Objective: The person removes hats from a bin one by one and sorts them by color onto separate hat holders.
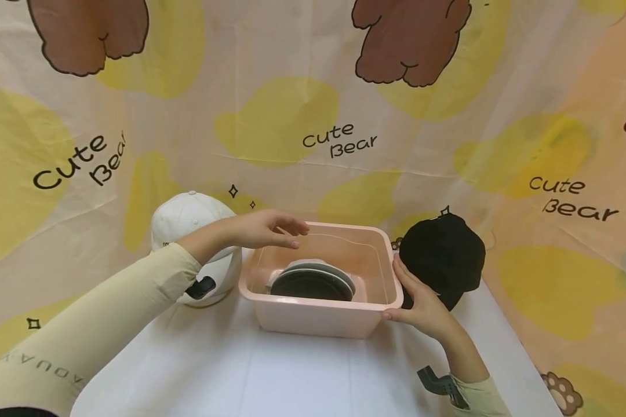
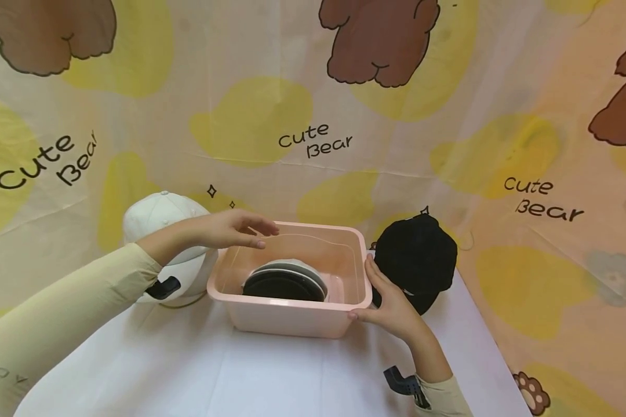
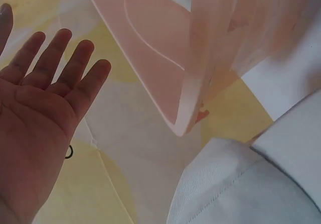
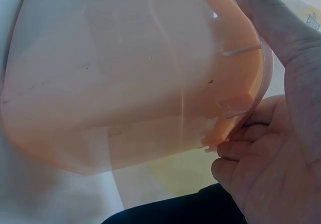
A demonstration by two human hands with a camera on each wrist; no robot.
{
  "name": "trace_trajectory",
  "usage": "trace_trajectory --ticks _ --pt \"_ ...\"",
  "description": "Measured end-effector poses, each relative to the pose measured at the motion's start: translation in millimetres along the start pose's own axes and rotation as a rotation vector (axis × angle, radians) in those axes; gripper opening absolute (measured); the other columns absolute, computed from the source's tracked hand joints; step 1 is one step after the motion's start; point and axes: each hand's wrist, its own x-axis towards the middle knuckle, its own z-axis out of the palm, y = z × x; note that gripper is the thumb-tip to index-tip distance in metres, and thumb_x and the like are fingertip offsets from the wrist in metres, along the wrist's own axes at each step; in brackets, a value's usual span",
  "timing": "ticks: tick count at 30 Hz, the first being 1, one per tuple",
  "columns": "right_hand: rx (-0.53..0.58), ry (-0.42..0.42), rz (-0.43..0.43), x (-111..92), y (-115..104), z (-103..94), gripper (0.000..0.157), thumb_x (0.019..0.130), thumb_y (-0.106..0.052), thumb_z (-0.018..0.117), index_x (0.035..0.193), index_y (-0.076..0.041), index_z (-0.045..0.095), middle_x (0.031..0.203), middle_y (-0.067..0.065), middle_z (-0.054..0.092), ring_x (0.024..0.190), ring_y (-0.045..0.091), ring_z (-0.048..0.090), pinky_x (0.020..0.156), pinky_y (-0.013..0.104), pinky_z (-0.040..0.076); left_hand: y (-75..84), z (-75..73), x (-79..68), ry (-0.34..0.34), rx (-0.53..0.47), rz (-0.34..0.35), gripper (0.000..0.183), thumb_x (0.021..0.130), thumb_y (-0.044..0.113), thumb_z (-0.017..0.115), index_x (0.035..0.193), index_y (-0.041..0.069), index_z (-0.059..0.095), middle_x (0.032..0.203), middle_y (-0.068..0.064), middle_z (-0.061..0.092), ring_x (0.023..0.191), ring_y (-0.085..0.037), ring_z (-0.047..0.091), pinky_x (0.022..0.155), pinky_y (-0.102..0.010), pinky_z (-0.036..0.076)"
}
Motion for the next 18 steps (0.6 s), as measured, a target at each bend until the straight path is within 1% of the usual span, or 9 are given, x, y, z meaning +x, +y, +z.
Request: trace_trajectory --ticks 4,8,12,14,18 --pt "0.000 0.003 0.010 -1 0 0.3 0.119 0.071 -0.036 0.094 0.164 -0.014 0.023 0.171 0.009 0.015 0.152 0.045 0.026 0.109 0.072 0.038 -1.8 4.6 12.2 -0.011 0.021 0.002 0.045 0.101 0.026 0.067 0.141 0.008 0.060 0.141 -0.008 0.064 0.134 -0.029 0.057 0.115 -0.045 0.048" --pt "-0.002 0.002 0.019 -1 -1 0.7 0.119 0.070 -0.037 0.094 0.164 -0.015 0.023 0.171 0.010 0.015 0.152 0.045 0.026 0.109 0.072 0.037 -4.4 10.7 21.7 -0.065 0.007 0.011 0.046 0.102 0.024 0.066 0.143 0.003 0.058 0.142 -0.011 0.063 0.135 -0.029 0.056 0.116 -0.042 0.046" --pt "-0.004 -0.001 0.015 -1 -3 0.5 0.119 0.071 -0.037 0.094 0.164 -0.014 0.023 0.171 0.010 0.015 0.152 0.044 0.025 0.110 0.074 0.035 -8.6 15.7 27.0 -0.098 0.014 0.002 0.045 0.103 0.023 0.064 0.142 0.002 0.057 0.142 -0.012 0.062 0.135 -0.027 0.056 0.117 -0.043 0.046" --pt "-0.005 -0.004 0.013 0 -3 0.2 0.119 0.071 -0.037 0.094 0.164 -0.014 0.023 0.171 0.010 0.015 0.152 0.044 0.025 0.110 0.074 0.035 -11.6 18.1 29.4 -0.100 0.029 -0.012 0.043 0.103 0.024 0.064 0.141 0.004 0.059 0.141 -0.010 0.063 0.135 -0.024 0.057 0.117 -0.041 0.046" --pt "-0.008 -0.005 0.010 0 -3 -0.3 0.119 0.071 -0.037 0.094 0.164 -0.015 0.023 0.171 0.011 0.015 0.152 0.045 0.026 0.110 0.074 0.035 -16.2 23.6 34.7 -0.127 0.044 -0.019 0.043 0.102 0.025 0.066 0.140 0.005 0.060 0.138 -0.009 0.066 0.133 -0.023 0.058 0.116 -0.039 0.046"
